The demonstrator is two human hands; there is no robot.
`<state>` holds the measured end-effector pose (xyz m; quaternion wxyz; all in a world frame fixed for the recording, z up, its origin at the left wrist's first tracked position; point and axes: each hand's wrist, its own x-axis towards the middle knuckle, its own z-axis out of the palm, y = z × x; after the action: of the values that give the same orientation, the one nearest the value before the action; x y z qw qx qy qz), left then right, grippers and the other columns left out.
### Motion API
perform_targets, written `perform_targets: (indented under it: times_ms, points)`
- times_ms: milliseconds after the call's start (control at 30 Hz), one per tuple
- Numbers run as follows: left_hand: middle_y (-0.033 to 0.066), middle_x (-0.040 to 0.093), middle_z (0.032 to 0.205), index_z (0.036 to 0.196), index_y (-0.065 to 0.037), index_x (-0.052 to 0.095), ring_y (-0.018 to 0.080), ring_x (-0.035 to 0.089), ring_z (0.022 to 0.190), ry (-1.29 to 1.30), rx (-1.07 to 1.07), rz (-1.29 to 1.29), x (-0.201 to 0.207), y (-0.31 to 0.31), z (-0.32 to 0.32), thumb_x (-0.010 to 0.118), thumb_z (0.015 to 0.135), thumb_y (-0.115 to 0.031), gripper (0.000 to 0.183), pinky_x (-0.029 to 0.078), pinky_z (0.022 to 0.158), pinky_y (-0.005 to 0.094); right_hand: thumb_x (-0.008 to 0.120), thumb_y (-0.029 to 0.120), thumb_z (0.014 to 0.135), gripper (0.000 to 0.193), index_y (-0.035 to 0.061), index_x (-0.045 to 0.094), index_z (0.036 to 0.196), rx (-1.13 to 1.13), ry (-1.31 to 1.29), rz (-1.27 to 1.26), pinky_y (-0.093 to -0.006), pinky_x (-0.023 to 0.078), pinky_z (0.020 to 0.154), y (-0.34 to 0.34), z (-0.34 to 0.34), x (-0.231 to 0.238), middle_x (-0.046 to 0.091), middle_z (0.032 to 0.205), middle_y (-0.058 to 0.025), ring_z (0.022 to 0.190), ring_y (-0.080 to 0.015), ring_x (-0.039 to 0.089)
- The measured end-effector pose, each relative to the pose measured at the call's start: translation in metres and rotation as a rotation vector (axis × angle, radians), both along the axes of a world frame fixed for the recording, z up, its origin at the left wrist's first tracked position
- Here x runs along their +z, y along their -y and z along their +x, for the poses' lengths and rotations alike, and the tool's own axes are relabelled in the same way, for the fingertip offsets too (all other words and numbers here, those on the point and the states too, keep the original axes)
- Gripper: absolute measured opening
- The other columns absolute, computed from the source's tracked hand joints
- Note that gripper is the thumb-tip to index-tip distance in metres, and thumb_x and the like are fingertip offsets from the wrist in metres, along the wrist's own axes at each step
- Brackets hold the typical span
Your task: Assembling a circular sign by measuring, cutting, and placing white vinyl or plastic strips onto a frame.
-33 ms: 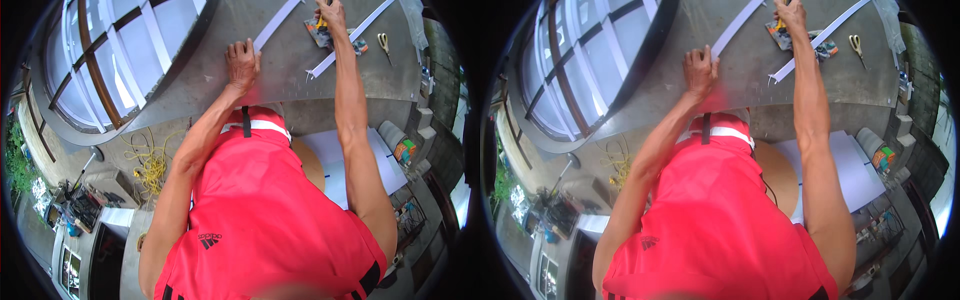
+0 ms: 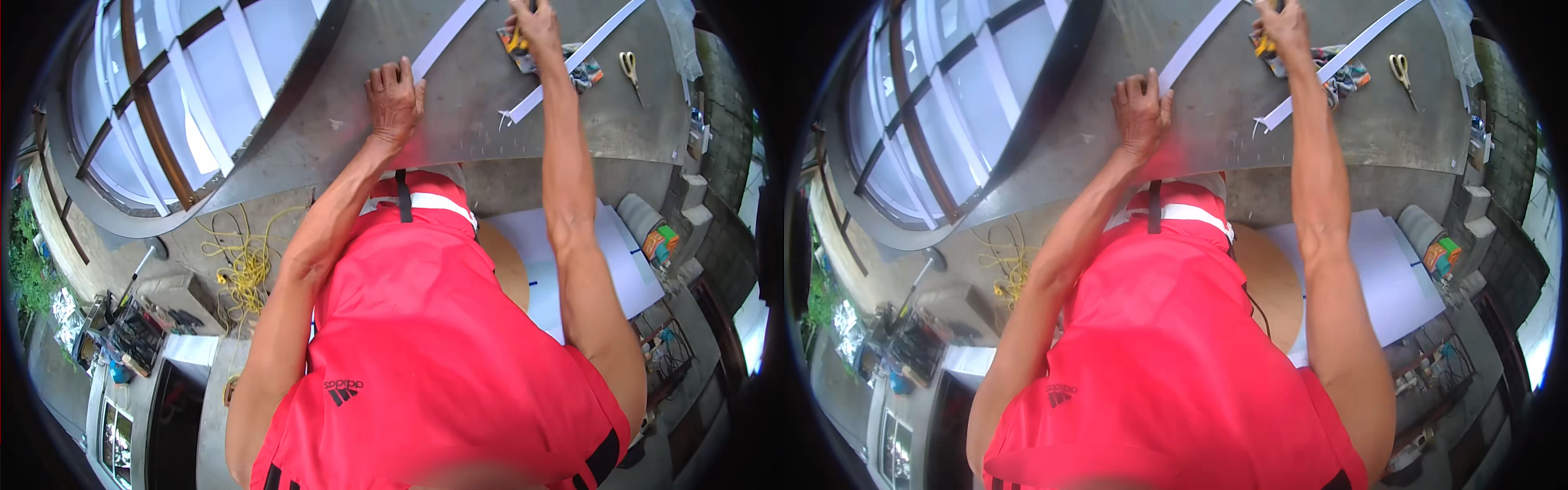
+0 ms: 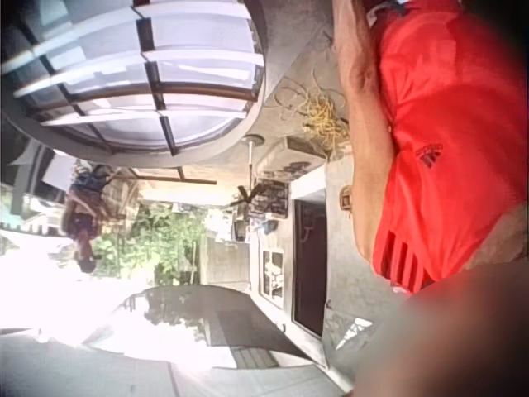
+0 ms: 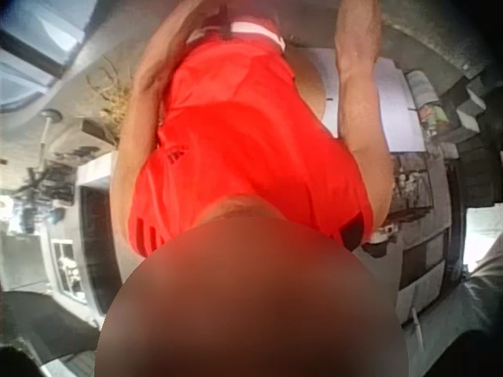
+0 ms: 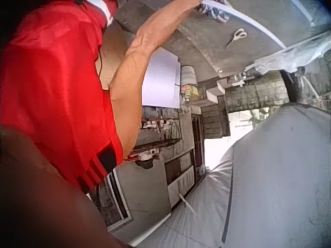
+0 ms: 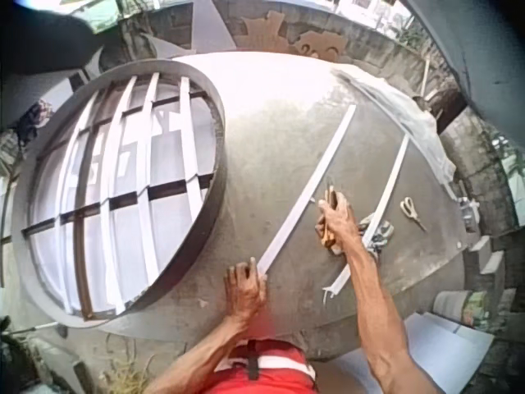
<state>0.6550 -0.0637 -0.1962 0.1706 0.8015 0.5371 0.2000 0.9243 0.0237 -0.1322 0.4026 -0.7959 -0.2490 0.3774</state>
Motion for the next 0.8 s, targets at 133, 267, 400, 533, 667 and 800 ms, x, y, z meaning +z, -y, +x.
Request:
perform_targets:
  times_ms: [133, 267, 400, 533, 667, 800]
  points:
    - [0.0118, 0.055, 0.109, 0.131, 0.0, 0.058, 0.0292, 0.05, 0.097, 0.147, 0.009, 0.084, -0.015, 0.007, -0.006, 0.073, 0.083, -0.026, 0.057, 0.043, 0.083, 0.0426, 0.053, 0.028, 0.102, 0.03, -0.0011, 0.056, 0.1, 0.402, -0.056, -0.007, -0.0314, 0.053, 0.048, 0.083, -0.073, -0.01, 0.067, 0.073, -0.0101, 0.054, -0.0199, 0.068]
    - [0.0065, 0.058, 0.101, 0.122, -0.006, 0.067, 0.0252, 0.053, 0.091, 0.277, -0.017, 0.083, -0.021, 0.008, -0.015, 0.076, 0.082, -0.017, 0.043, 0.044, 0.081, 0.0379, 0.054, 0.028, 0.101, 0.026, 0.0019, 0.051, 0.101, 0.526, 0.144, -0.137, -0.0443, 0.052, 0.049, 0.122, -0.122, -0.023, 0.065, 0.064, -0.017, 0.055, -0.0348, 0.067]
    - [0.005, 0.058, 0.1, 0.12, -0.008, 0.07, 0.024, 0.054, 0.089, 0.303, 0.007, 0.059, -0.024, 0.008, -0.014, 0.077, 0.082, -0.017, 0.039, 0.044, 0.08, 0.0377, 0.054, 0.025, 0.1, 0.023, 0.0026, 0.048, 0.1, 0.569, 0.328, -0.113, -0.0532, 0.05, 0.056, 0.124, -0.134, -0.035, 0.063, 0.066, -0.0244, 0.065, -0.0474, 0.065]
    - [0.0048, 0.06, 0.097, 0.121, -0.012, 0.072, 0.0229, 0.054, 0.083, 0.305, 0.007, 0.084, -0.024, 0.007, -0.015, 0.078, 0.082, -0.015, 0.041, 0.047, 0.076, 0.0353, 0.055, 0.026, 0.099, 0.025, 0.0017, 0.048, 0.1, 0.615, 0.371, -0.135, -0.0539, 0.05, 0.058, 0.119, -0.136, -0.035, 0.063, 0.065, -0.0244, 0.066, -0.0469, 0.065]
    - [0.0043, 0.06, 0.097, 0.121, -0.012, 0.072, 0.0226, 0.054, 0.083, 0.303, 0.003, 0.097, -0.024, 0.007, -0.015, 0.078, 0.081, -0.015, 0.04, 0.047, 0.075, 0.0353, 0.055, 0.025, 0.099, 0.025, 0.002, 0.047, 0.099, 0.614, 0.387, -0.157, -0.0546, 0.05, 0.059, 0.115, -0.141, -0.032, 0.063, 0.066, -0.0247, 0.067, -0.0475, 0.065]
    - [0.0044, 0.059, 0.1, 0.121, -0.009, 0.07, 0.0235, 0.054, 0.088, 0.299, -0.002, 0.051, -0.025, 0.009, -0.015, 0.076, 0.082, -0.016, 0.04, 0.044, 0.078, 0.0375, 0.055, 0.024, 0.099, 0.023, 0.0027, 0.046, 0.099, 0.607, 0.388, -0.167, -0.0551, 0.049, 0.059, 0.113, -0.142, -0.032, 0.064, 0.067, -0.0251, 0.067, -0.0481, 0.065]
